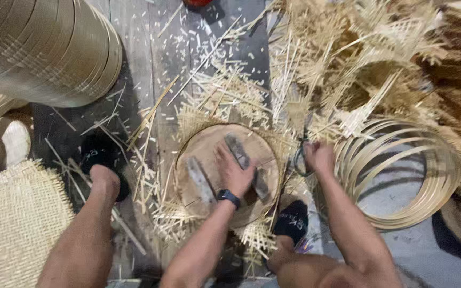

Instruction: The person sits on the floor assembling woven bamboo steamer trays. They trim the edge of a square woven bamboo mat with scissors, press the mat into a round wooden form, fit and bend a thin bamboo rim hoop around the mat edge, and place the finished round tray onto a stack of completed baskets.

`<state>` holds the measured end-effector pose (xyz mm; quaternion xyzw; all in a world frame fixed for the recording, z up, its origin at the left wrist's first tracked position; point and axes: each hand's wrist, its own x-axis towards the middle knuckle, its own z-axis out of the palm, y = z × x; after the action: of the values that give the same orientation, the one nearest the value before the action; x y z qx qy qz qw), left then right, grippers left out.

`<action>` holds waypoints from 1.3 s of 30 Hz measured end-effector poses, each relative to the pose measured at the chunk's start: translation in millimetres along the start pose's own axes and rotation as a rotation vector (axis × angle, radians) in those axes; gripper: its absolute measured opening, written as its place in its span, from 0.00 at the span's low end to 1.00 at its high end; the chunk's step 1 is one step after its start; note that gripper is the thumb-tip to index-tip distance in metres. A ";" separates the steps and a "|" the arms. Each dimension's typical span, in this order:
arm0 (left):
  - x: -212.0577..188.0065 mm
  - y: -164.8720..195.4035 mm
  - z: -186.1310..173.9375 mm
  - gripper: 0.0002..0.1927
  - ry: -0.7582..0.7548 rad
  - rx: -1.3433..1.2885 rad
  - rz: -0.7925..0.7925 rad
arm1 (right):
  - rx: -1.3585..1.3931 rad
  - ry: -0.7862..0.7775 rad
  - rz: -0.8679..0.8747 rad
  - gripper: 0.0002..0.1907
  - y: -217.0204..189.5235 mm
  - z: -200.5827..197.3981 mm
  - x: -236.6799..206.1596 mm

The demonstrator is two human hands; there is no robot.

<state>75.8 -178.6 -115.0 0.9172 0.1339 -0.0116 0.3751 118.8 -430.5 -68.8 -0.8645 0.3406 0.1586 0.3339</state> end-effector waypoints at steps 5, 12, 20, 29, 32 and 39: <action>-7.4 10.4 20.7 0.68 -0.164 0.126 0.034 | -0.197 0.047 -0.259 0.37 56.6 5.0 1.7; -17.1 -2.0 -9.9 0.56 -0.350 0.149 0.404 | -0.005 -0.430 0.035 0.25 81.9 -10.8 11.1; -19.9 -0.8 -9.2 0.53 -0.331 0.109 0.396 | -0.314 -0.032 -0.687 0.31 112.7 0.8 -45.1; -18.5 2.5 -10.4 0.53 -0.356 0.131 0.364 | -0.628 -0.115 -0.453 0.27 72.7 11.8 -37.3; -17.0 0.5 -9.3 0.54 -0.369 0.104 0.355 | -0.550 -0.054 -0.417 0.31 57.5 18.5 -30.3; -14.6 -3.9 -16.6 0.54 -0.423 0.075 0.390 | -0.668 -0.029 -0.473 0.19 34.1 29.7 -6.1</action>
<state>59.5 -168.0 -104.0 0.9160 -0.1270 -0.1352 0.3558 89.4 -425.8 -103.2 -0.9776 0.0574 0.1914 0.0669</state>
